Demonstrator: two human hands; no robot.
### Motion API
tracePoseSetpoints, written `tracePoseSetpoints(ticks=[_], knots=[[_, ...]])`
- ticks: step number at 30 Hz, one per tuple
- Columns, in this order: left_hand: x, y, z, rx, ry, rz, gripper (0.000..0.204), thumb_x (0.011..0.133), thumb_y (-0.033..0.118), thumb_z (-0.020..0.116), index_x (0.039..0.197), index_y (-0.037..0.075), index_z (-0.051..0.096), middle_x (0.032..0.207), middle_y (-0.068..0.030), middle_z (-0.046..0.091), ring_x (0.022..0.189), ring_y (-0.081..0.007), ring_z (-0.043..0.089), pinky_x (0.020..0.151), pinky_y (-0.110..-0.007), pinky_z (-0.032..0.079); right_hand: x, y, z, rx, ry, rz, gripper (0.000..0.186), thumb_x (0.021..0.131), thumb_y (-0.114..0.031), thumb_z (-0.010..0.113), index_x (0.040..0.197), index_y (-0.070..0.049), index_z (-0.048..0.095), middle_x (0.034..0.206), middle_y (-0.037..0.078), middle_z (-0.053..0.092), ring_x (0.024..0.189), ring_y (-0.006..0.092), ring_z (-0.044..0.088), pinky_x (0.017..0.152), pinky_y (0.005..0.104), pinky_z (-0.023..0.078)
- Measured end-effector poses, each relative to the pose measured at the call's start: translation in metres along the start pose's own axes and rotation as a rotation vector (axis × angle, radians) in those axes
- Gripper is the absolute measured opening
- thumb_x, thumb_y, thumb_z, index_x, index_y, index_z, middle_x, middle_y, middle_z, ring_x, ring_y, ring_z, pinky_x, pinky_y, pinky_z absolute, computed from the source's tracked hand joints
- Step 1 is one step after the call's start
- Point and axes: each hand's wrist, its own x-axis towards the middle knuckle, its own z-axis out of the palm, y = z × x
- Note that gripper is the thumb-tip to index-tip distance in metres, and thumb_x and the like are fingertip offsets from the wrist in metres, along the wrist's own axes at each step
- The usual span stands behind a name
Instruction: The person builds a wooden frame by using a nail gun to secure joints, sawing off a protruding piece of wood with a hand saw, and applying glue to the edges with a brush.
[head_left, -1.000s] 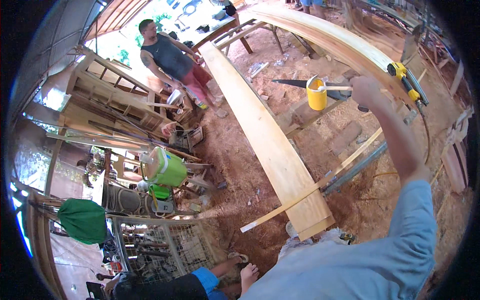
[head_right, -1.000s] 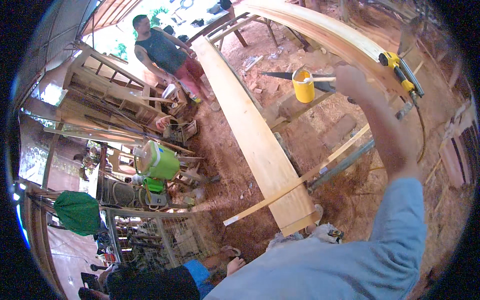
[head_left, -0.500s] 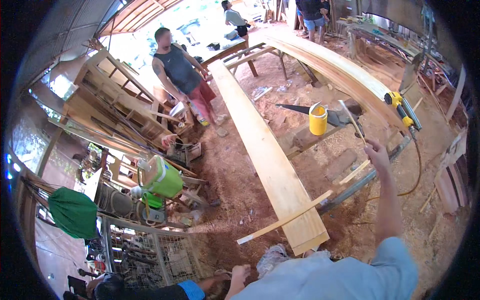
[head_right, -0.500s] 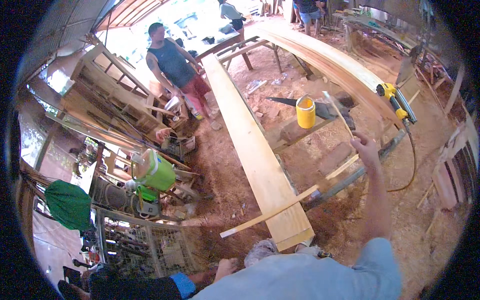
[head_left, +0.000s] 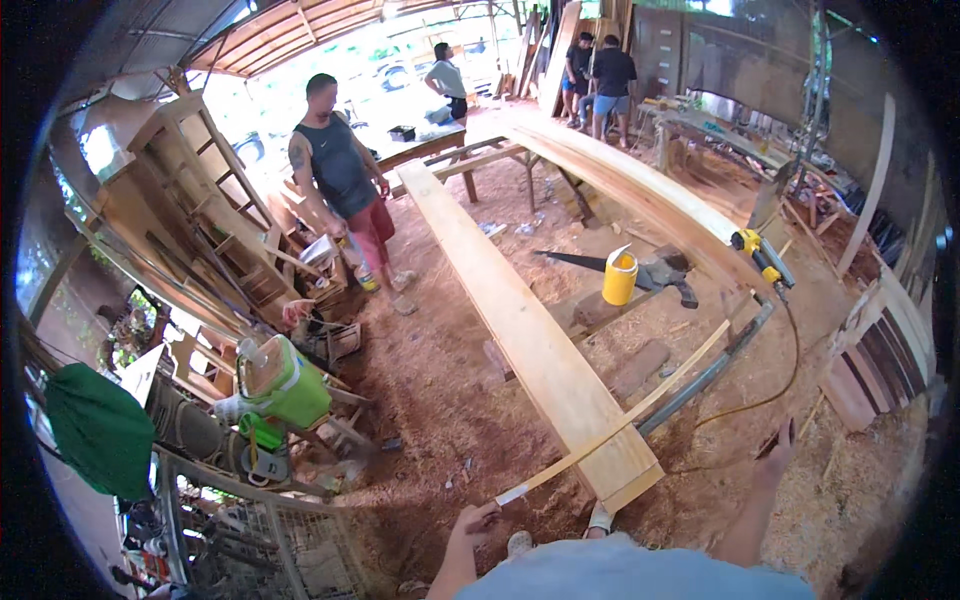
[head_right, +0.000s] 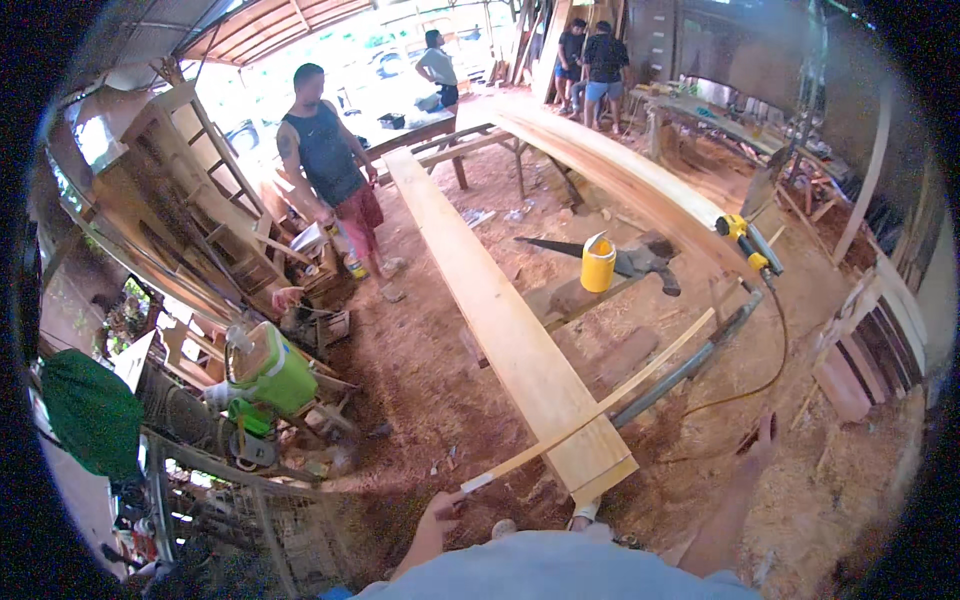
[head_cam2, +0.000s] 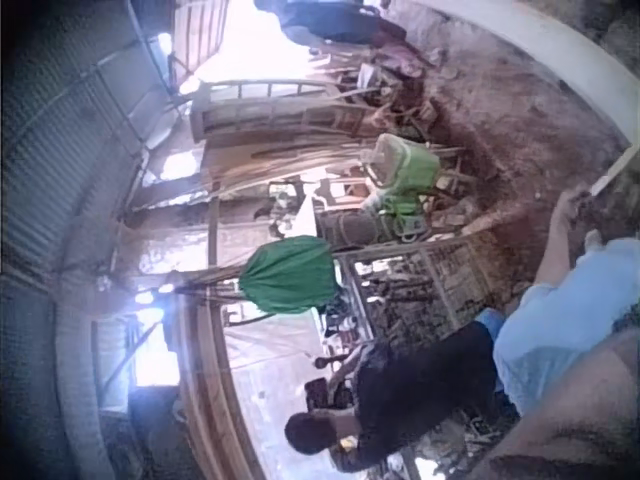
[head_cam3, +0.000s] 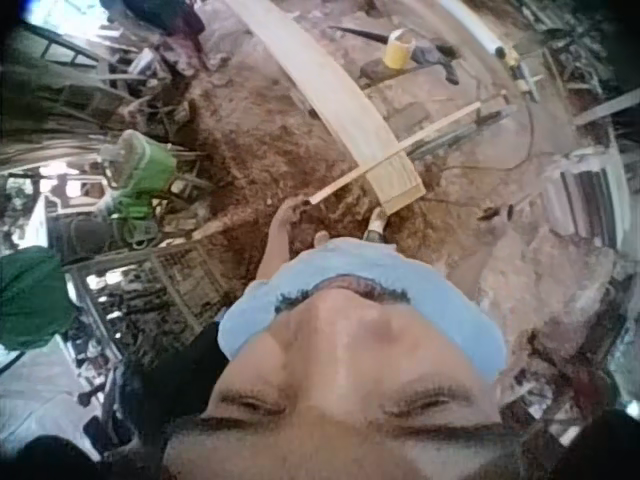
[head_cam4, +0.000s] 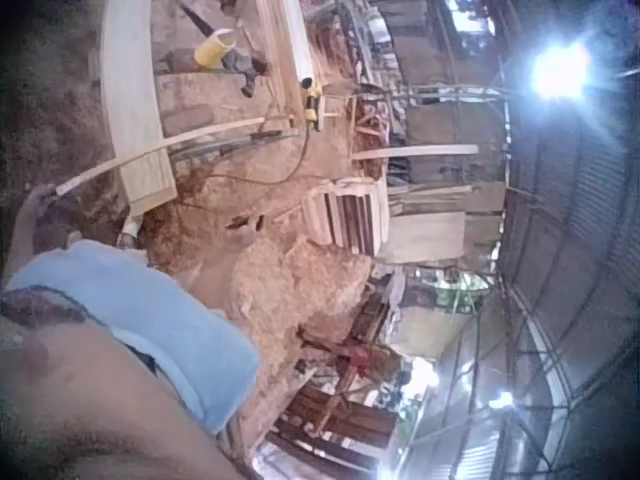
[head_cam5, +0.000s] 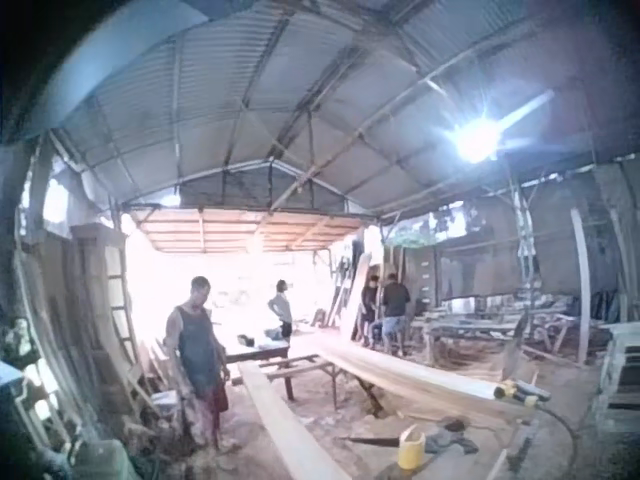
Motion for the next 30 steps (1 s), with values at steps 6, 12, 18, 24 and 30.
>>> tracePoseSetpoints(ticks=[6,12,18,24,30], knots=[[-0.014,0.058,0.011,-0.004,-0.26,0.109,0.028,0.094,0.021,0.063,0.101,-0.005,0.068,0.086,-0.007,0.068,0.069,-0.0127,0.063,0.059,-0.025,0.05,-0.081,-0.011,-0.01,0.072,0.03,-0.077,0.019,0.099,-0.024,0.057,0.116,-0.016,0.059,0.069,-0.005,0.052,0.052,0.0093,0.05,0.044,0.0265,0.042],[-0.009,0.071,0.018,-0.081,-0.687,0.137,0.034,0.095,0.016,0.058,0.122,-0.004,0.061,0.095,-0.0065,0.069,0.071,-0.0113,0.064,0.061,-0.025,0.053,-0.16,-0.019,-0.049,-0.069,0.21,0.035,0.022,0.1,-0.022,0.053,0.122,-0.019,0.055,0.07,-0.004,0.05,0.054,0.0103,0.051,0.045,0.0292,0.043],[-0.021,0.055,0.021,0.07,-0.389,0.468,0.018,0.09,0.01,0.065,0.105,0.001,0.07,0.089,-0.0058,0.069,0.074,-0.0122,0.066,0.064,-0.027,0.054,-0.201,0.002,-0.085,-0.234,0.211,0.184,0.007,0.095,-0.018,0.056,0.101,-0.019,0.051,0.071,-0.001,0.052,0.058,0.016,0.054,0.047,0.0341,0.046],[-0.05,0.029,0.029,0.26,-0.117,0.76,0.022,0.08,-0.003,0.072,0.101,0.002,0.064,0.091,-0.0038,0.067,0.082,-0.0122,0.065,0.075,-0.027,0.053,-0.195,0.021,-0.089,-0.032,0.277,0.264,0.015,0.091,-0.012,0.057,0.104,-0.017,0.05,0.076,0.003,0.055,0.06,0.0192,0.055,0.049,0.0349,0.046],[-0.07,0.028,0.042,0.217,-0.078,0.841,0.033,0.08,0.001,0.075,0.11,0.002,0.062,0.095,-0.0052,0.067,0.086,-0.0114,0.064,0.075,-0.025,0.053,-0.22,0.063,-0.11,0.011,0.255,0.356,0.012,0.095,-0.022,0.056,0.102,-0.014,0.052,0.079,0.004,0.055,0.061,0.0194,0.054,0.05,0.0345,0.046]])
